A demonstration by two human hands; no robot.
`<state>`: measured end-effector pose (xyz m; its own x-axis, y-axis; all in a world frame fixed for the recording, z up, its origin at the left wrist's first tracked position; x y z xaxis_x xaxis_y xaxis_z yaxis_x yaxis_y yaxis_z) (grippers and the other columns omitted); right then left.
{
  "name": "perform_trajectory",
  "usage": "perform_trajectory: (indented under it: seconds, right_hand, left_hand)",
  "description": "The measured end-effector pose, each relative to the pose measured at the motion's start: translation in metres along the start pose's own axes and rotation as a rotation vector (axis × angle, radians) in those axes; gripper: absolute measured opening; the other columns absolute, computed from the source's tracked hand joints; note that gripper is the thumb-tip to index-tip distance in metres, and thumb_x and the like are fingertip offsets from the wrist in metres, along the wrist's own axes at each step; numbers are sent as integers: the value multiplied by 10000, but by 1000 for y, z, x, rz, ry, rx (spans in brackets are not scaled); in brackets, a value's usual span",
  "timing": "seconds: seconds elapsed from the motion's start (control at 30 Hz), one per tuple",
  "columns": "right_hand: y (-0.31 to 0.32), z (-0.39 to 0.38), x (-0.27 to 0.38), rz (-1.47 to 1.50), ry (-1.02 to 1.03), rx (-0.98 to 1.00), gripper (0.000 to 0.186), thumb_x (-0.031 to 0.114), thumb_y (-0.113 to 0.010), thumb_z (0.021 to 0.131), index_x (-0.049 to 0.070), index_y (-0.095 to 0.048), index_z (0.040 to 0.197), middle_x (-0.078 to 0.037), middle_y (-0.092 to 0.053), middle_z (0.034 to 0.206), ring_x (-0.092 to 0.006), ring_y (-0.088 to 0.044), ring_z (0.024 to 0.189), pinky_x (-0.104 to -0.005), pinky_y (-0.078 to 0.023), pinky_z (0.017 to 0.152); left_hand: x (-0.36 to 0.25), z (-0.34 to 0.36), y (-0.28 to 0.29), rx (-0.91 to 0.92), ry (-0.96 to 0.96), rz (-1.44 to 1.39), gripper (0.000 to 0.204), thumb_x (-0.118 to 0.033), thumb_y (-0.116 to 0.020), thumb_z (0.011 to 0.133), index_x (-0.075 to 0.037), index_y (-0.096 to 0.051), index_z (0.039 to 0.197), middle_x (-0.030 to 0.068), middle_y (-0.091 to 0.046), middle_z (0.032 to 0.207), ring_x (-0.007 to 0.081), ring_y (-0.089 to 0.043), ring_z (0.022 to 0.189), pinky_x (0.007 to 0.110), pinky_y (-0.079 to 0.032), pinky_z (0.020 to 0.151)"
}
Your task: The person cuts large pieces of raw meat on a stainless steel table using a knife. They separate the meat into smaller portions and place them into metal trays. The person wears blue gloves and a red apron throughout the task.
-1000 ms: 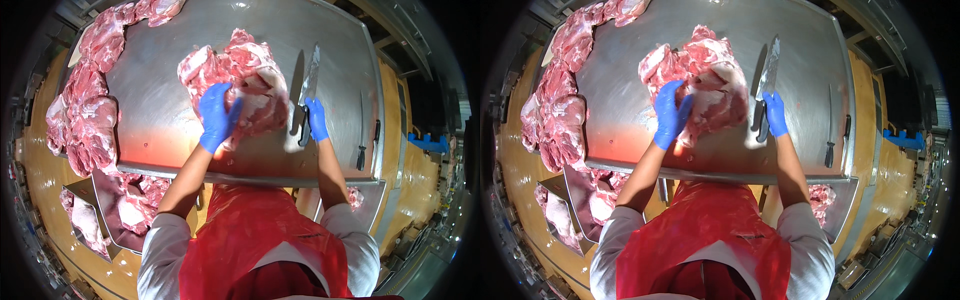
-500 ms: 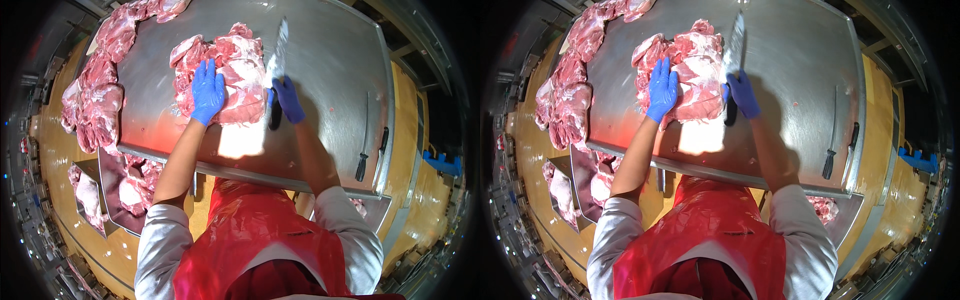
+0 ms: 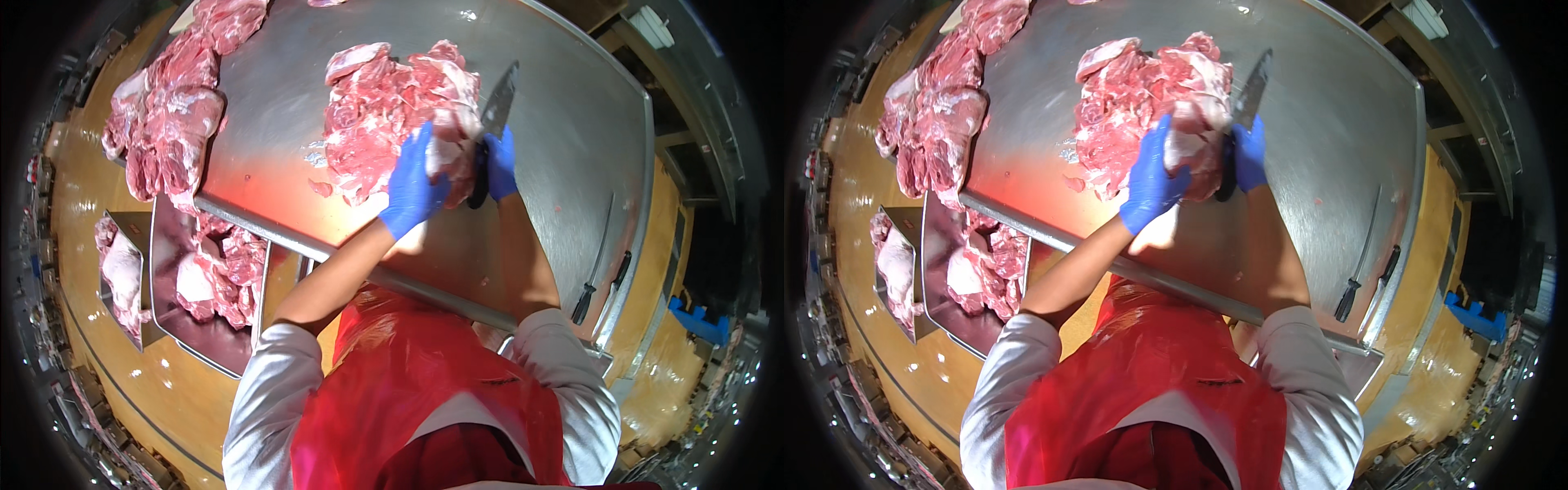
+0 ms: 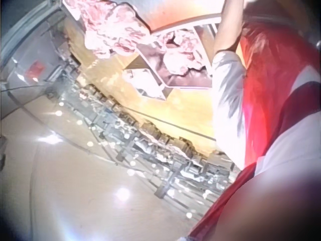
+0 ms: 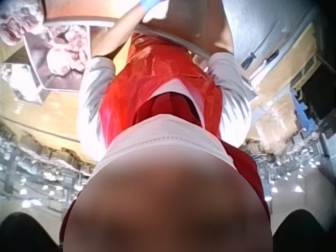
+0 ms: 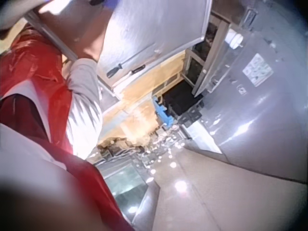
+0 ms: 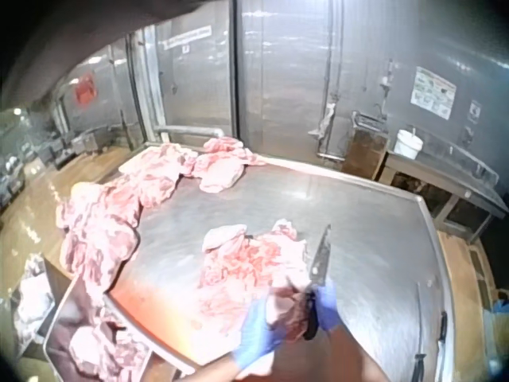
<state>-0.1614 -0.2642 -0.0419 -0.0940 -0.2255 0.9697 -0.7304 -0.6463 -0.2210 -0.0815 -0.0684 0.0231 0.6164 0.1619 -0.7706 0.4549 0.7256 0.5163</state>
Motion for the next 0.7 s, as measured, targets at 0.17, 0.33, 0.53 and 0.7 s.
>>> perform_trajectory:
  seconds: [0.17, 0.33, 0.53, 0.7]
  right_hand:
    - [30, 22, -33, -66, -16, -200, 256, 63, -508, 927, 64, -525, 1182, -36, -594, 910, -120, -570, 715, -257, -483, 583]
    - [89, 29, -28, -160, 134, -288, 345, 48, -544, 945, 53, -458, 1280, -69, -606, 926, -139, -598, 739, -276, -511, 588]
    - [37, 28, 23, -180, -7, -302, 543, 49, -552, 955, 82, -319, 1444, -81, -608, 922, -120, -584, 675, -300, -501, 533]
    - [9, 39, 28, -488, 306, -286, 644, 116, -535, 951, 55, -264, 1532, -32, -592, 771, -156, -558, 618, -318, -508, 601]
  left_hand:
    - [-53, 43, -45, 106, -54, 217, 573, -248, -658, 804, -94, -490, 1330, 243, -551, 1178, 398, -603, 1001, 502, -503, 830]
    - [-63, 69, -91, 259, -73, 201, 392, -275, -617, 826, -192, -595, 1209, 150, -587, 1147, 334, -618, 990, 471, -500, 770]
    - [63, 118, -38, 245, -12, -103, 365, -228, -540, 894, -118, -618, 1234, 219, -665, 1105, 374, -646, 1059, 438, -505, 879]
    - [81, 93, -33, -2, 89, -53, 368, -256, -514, 925, -21, -590, 1198, 277, -620, 1177, 458, -598, 1073, 489, -476, 927]
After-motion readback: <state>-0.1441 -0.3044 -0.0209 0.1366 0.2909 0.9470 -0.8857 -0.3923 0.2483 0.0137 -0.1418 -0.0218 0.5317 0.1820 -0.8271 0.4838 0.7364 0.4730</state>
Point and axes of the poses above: each hand's wrist, its own z-axis towards the middle knuckle, its own y-axis out of the back of the hand, x = y × z, the point moved 3 cm from there along z, towards the middle knuckle
